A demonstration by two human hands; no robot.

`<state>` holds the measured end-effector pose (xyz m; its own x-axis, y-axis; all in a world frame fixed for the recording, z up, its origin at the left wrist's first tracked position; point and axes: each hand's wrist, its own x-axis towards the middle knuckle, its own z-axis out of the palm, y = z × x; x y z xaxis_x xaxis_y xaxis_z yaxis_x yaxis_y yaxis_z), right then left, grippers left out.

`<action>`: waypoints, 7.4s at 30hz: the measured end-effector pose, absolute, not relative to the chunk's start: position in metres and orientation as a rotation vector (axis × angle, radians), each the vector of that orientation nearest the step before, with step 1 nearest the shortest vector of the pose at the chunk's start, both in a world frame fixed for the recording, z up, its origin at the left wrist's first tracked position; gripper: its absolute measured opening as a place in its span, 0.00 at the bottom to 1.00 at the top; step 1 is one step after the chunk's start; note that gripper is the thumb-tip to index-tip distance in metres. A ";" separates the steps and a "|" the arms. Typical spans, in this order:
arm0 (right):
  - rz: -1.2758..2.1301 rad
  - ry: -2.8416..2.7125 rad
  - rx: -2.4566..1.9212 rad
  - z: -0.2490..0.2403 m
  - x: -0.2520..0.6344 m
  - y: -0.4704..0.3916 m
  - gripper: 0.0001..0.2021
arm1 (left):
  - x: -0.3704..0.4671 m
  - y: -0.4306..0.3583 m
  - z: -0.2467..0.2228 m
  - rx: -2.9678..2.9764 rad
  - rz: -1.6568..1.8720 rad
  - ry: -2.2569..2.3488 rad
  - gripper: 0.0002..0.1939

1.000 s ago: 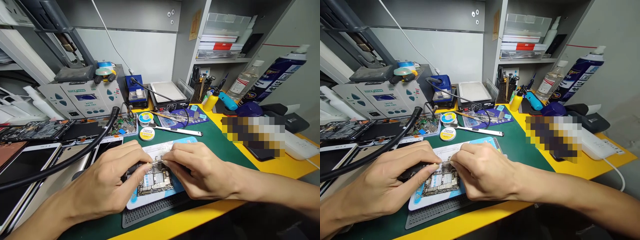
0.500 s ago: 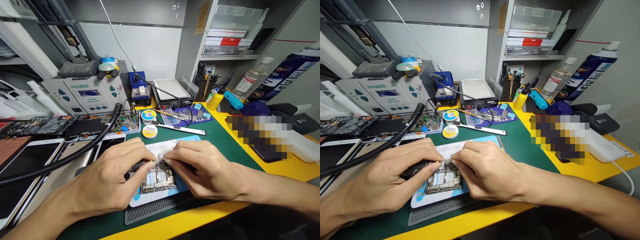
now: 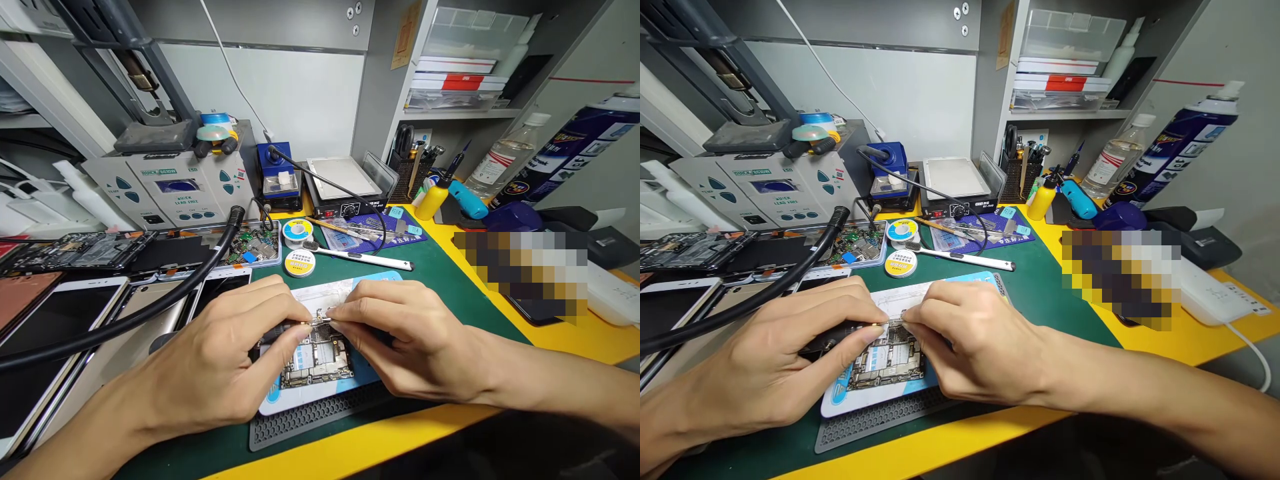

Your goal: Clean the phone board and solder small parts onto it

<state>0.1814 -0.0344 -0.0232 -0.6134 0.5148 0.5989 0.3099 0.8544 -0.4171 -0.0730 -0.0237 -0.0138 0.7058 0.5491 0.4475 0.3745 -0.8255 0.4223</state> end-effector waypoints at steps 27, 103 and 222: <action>0.419 -2.273 -0.554 -0.023 0.181 -0.032 0.08 | -0.074 -0.023 -0.017 2.614 0.827 0.686 0.08; 0.396 -2.559 -0.677 -0.019 0.185 -0.030 0.11 | -0.073 -0.023 -0.016 2.614 0.848 0.691 0.08; 1.251 -1.563 -0.990 0.023 0.193 -0.030 0.08 | -0.076 -0.025 -0.016 2.626 0.797 0.750 0.08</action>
<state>0.1925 -0.0297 0.0230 -0.2974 0.9428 0.1507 0.0595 0.1758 -0.9826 -0.0758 -0.0253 -0.0162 0.7106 0.5576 0.4291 0.3938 -0.8206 0.4142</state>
